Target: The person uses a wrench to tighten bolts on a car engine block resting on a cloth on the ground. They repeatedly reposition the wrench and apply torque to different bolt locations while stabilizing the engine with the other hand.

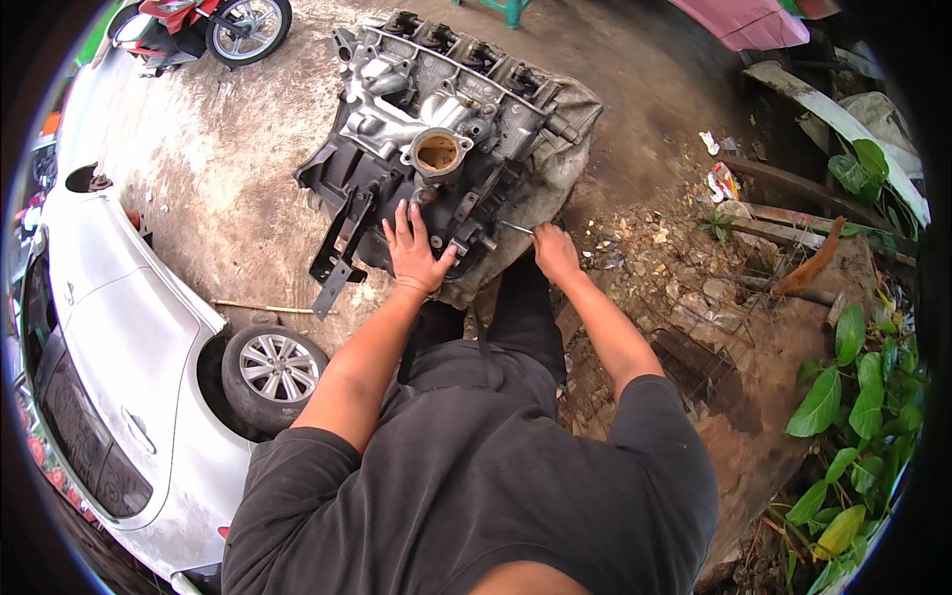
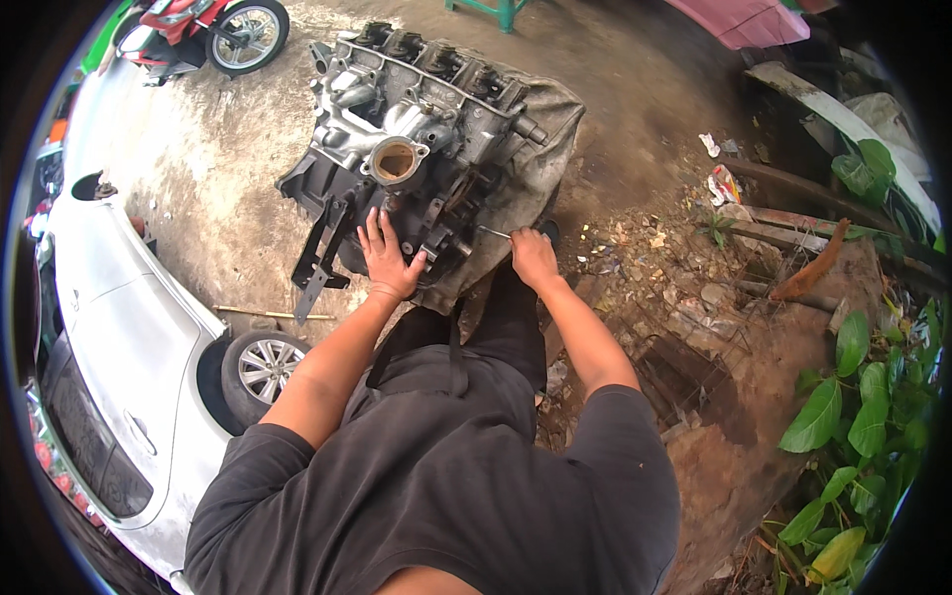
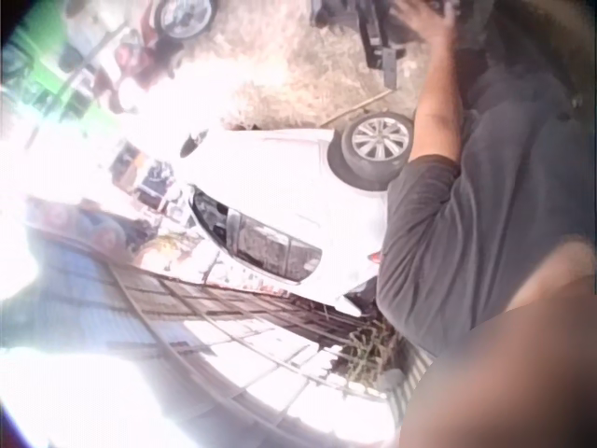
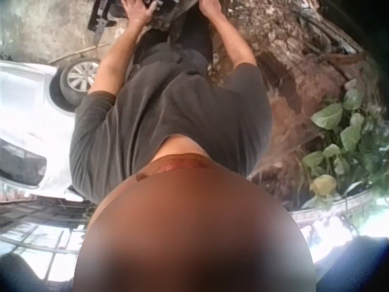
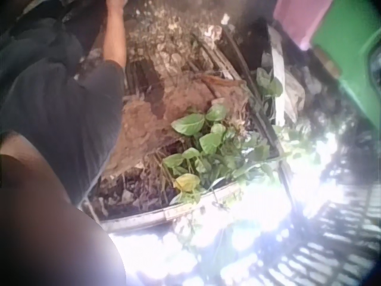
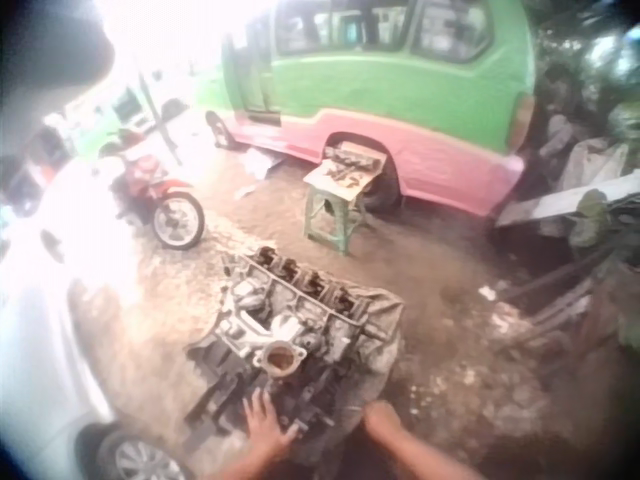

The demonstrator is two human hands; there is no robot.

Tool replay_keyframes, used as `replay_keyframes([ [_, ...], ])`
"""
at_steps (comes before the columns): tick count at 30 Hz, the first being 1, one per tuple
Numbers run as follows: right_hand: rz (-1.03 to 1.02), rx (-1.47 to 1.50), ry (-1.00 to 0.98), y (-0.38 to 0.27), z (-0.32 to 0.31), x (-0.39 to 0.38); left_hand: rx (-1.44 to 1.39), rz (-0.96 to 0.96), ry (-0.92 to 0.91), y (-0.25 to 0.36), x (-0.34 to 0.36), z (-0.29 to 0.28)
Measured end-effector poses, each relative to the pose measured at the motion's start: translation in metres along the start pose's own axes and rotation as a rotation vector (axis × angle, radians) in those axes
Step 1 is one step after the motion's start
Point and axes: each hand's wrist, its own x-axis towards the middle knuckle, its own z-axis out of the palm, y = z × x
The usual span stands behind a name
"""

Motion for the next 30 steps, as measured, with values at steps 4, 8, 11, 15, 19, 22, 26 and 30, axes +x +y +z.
replay_keyframes([
  [4,0.286,0.422,-0.065,0.002,-0.013,-0.016,0.018,-0.001,-0.017,0.000,0.000,-0.001],
  [8,0.372,0.610,-0.071,-0.007,0.007,-0.004,0.012,0.000,-0.009,0.000,0.000,-0.001],
  [11,0.287,0.603,0.011,-0.017,0.024,0.010,-0.008,-0.005,0.000,0.001,0.000,-0.001],
  [15,0.342,0.587,-0.032,-0.031,0.023,0.022,-0.017,-0.008,0.002,0.003,0.001,-0.003],
  [19,0.240,0.427,-0.077,-0.042,0.006,0.018,-0.013,-0.013,-0.005,0.004,0.001,-0.005],
  [22,0.304,0.378,-0.056,-0.050,0.000,0.019,-0.012,-0.013,-0.008,0.004,0.001,-0.005],
  [26,0.285,0.280,-0.115,-0.047,0.010,0.025,-0.017,-0.010,-0.005,0.003,0.001,-0.005],
  [30,0.133,0.153,-0.075,-0.050,0.025,0.036,-0.015,-0.011,-0.006,0.002,0.001,-0.003],
])
